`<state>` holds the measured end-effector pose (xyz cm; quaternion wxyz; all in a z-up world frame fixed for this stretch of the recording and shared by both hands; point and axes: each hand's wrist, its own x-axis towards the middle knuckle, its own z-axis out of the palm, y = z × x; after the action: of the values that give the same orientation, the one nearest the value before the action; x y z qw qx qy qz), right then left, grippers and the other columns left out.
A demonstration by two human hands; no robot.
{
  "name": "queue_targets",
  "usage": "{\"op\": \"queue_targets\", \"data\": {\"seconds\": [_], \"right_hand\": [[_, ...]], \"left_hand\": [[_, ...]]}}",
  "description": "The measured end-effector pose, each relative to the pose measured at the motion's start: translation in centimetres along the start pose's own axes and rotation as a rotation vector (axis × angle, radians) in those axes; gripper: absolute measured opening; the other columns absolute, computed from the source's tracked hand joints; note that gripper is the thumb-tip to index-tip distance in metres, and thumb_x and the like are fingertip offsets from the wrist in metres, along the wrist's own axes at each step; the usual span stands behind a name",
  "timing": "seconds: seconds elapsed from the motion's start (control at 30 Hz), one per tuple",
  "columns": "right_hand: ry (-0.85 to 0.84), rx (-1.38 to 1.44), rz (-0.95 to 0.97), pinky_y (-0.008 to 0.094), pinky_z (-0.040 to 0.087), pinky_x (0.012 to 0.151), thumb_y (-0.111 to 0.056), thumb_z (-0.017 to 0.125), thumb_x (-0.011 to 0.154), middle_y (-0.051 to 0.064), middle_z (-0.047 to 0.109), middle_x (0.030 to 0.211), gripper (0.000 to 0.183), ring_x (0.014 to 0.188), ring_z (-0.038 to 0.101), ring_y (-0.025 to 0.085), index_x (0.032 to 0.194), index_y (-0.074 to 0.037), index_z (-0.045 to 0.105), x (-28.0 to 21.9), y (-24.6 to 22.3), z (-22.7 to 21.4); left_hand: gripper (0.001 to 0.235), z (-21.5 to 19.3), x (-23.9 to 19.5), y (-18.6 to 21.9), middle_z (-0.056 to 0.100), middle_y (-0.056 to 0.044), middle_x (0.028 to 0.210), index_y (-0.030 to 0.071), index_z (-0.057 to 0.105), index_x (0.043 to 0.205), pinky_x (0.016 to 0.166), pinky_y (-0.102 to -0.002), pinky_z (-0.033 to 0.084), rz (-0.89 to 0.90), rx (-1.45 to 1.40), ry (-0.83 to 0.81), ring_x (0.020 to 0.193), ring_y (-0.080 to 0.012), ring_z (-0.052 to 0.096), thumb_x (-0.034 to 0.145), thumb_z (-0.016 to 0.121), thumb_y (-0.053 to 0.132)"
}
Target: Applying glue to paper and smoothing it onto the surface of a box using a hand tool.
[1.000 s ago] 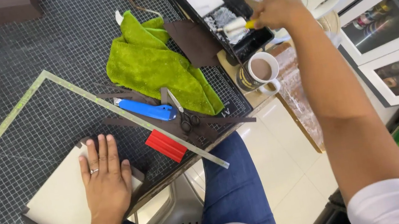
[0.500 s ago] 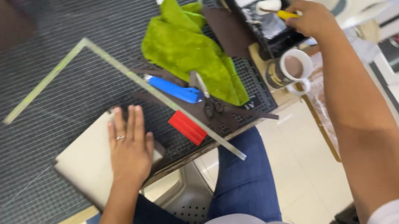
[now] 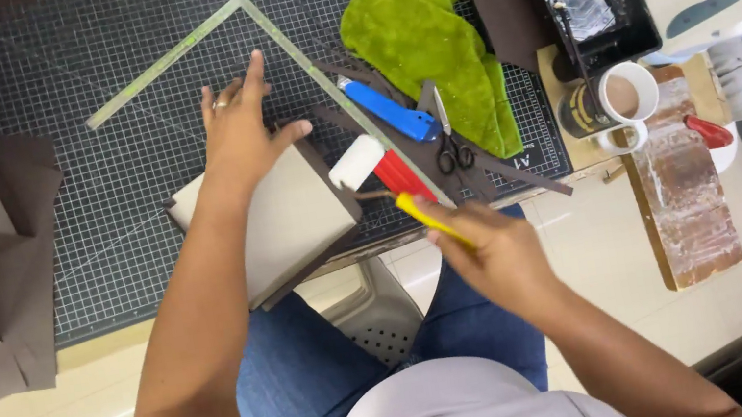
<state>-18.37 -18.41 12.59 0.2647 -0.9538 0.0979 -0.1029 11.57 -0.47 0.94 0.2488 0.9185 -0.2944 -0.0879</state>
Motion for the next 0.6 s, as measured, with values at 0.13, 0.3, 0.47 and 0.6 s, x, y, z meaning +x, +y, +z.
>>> {"op": "queue_targets", "data": {"seconds": [0.13,0.3,0.47,0.6], "right_hand": [[-0.016,-0.195,0.008,0.035,0.059,0.059,-0.036,0.069,0.094,-0.006,0.073,0.082,0.032,0.068,0.073,0.021,0.126,-0.041,0.074,-2.0,-1.0,2.3],[-0.042,-0.248,0.063,0.041,0.059,0.057,-0.037,0.066,0.095,0.0,0.073,0.079,0.034,0.066,0.073,0.029,0.128,-0.043,0.072,-2.9,-1.5,3.2],[0.006,-0.254,0.032,0.043,0.06,0.062,-0.038,0.061,0.099,0.003,0.074,0.089,0.035,0.073,0.075,0.031,0.134,-0.042,0.068,0.9,-1.5,6.1],[0.022,-0.169,-0.016,0.049,0.059,0.063,-0.034,0.059,0.102,0.015,0.076,0.093,0.036,0.078,0.075,0.041,0.136,-0.03,0.069,4.7,-2.3,7.4]], "left_hand": [[0.098,1.7,1.6,-2.0,0.074,0.011,0.11,0.025,0.032,0.163,0.124,-0.052,0.02,-0.053,-0.133,-0.028,0.137,-0.0242,0.053,0.085,0.084,0.054],[0.049,-0.2,1.8,-1.1,0.077,0.004,0.108,0.036,0.055,0.147,0.109,-0.047,0.047,-0.177,-0.444,-0.194,0.117,-0.0191,0.068,0.108,0.044,0.064],[0.071,-1.2,1.8,-1.4,0.076,0.008,0.099,0.032,0.048,0.153,0.107,-0.046,0.05,-0.231,-0.527,-0.244,0.112,-0.0175,0.07,0.104,0.017,0.073],[0.076,-2.0,1.5,-1.1,0.076,0.012,0.089,0.037,0.043,0.155,0.11,-0.044,0.048,-0.26,-0.599,-0.269,0.107,-0.0138,0.072,0.1,0.007,0.076]]}}
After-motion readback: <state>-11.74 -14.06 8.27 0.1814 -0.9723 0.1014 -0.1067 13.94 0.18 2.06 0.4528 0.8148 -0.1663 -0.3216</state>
